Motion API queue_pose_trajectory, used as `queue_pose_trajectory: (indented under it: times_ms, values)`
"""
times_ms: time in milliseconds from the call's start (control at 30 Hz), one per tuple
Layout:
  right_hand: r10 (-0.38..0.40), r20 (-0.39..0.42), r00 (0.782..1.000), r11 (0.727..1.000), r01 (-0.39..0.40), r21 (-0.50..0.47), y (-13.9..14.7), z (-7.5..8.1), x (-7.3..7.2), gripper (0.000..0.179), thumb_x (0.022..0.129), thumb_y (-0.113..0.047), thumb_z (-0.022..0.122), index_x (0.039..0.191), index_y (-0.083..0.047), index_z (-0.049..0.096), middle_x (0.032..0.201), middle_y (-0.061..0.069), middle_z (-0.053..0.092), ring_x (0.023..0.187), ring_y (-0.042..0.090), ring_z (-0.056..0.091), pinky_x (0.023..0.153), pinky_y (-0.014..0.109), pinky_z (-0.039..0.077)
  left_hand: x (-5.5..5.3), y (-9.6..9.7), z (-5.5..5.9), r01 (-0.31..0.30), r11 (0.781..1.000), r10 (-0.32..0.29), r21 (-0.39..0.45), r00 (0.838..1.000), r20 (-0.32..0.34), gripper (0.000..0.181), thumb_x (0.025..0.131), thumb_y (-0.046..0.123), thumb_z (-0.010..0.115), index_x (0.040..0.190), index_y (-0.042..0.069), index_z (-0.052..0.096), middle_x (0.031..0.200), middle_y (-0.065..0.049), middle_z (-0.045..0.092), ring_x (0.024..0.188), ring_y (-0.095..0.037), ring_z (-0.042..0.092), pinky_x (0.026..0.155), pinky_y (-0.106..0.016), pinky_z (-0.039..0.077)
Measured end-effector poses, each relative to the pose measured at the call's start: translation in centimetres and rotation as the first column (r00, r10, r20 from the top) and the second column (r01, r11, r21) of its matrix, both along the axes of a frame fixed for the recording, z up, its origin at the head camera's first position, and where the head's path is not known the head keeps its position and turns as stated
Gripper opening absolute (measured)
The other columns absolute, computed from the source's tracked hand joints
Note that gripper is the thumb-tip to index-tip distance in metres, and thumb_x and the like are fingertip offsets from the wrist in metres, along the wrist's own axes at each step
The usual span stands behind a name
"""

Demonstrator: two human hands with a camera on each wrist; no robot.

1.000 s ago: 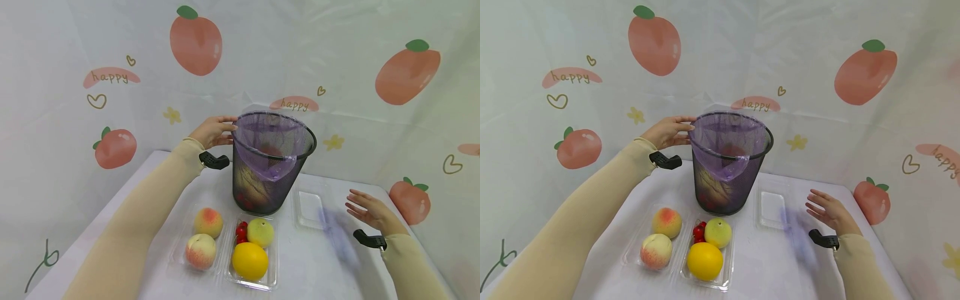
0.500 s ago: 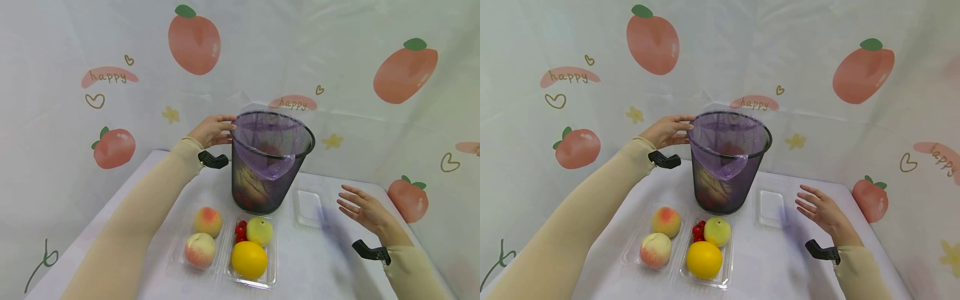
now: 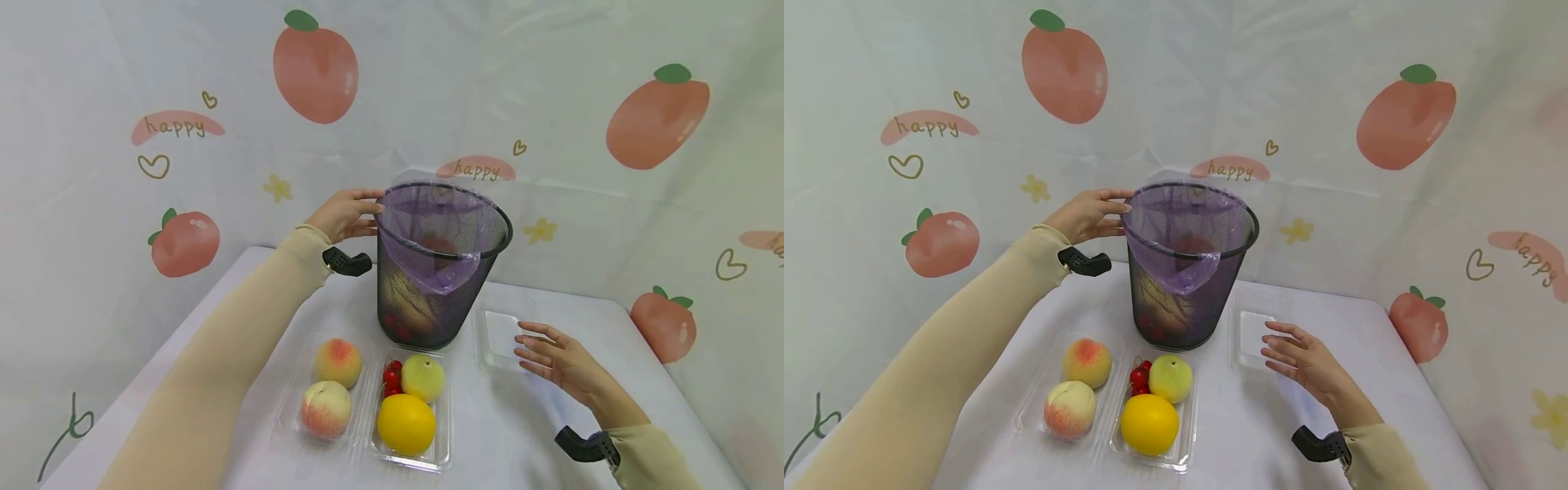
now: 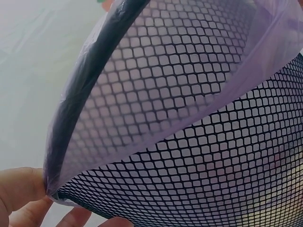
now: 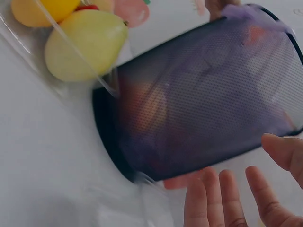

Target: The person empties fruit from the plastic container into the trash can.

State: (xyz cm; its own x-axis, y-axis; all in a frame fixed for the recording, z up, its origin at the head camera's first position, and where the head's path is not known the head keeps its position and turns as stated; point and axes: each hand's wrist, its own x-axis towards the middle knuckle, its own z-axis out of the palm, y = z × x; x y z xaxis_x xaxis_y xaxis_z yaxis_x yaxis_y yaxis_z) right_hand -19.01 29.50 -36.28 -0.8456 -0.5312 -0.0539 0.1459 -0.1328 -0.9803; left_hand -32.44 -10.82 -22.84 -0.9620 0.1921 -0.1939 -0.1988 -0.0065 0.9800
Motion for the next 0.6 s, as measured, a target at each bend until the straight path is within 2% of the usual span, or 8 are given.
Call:
queue_pose_trajectory:
  times_ms: [333,500,600]
  values:
    - [-0.033,0.034,0.999,0.989,0.027,0.147,-3.2,-1.5,2.1,0.028,0.102,-0.011,0.049,0.127,-0.021,0.053,0.114,-0.003,0.06,0.106,0.011,0.064,0.094,0.027,0.054,0.0,-0.1,0.0,0.008,1.0,-0.008,-0.01,1.0,-0.01,0.044,0.096,0.008,0.059,0.139,0.014,0.051,0.126,-0.005,0.051,0.107,-0.025,0.059,0.097,-0.035,0.053]
    - [-0.04,0.065,0.997,0.982,0.028,0.185,-4.4,-2.7,2.7,0.027,0.1,-0.012,0.052,0.125,-0.023,0.055,0.116,-0.001,0.06,0.109,0.016,0.063,0.095,0.031,0.054,0.3,-0.1,0.2,0.006,1.0,-0.006,-0.01,1.0,-0.024,0.042,0.096,0.008,0.06,0.137,0.012,0.053,0.124,-0.006,0.053,0.105,-0.023,0.061,0.09,-0.032,0.056]
    - [-0.045,0.073,0.996,0.98,0.03,0.198,-4.8,-3.4,3.0,0.028,0.1,-0.013,0.053,0.126,-0.02,0.055,0.116,0.001,0.06,0.109,0.018,0.063,0.094,0.032,0.055,0.4,-0.1,0.2,0.003,1.0,-0.003,-0.001,1.0,-0.017,0.043,0.096,0.007,0.059,0.138,0.013,0.052,0.124,-0.005,0.052,0.105,-0.024,0.06,0.093,-0.034,0.055]
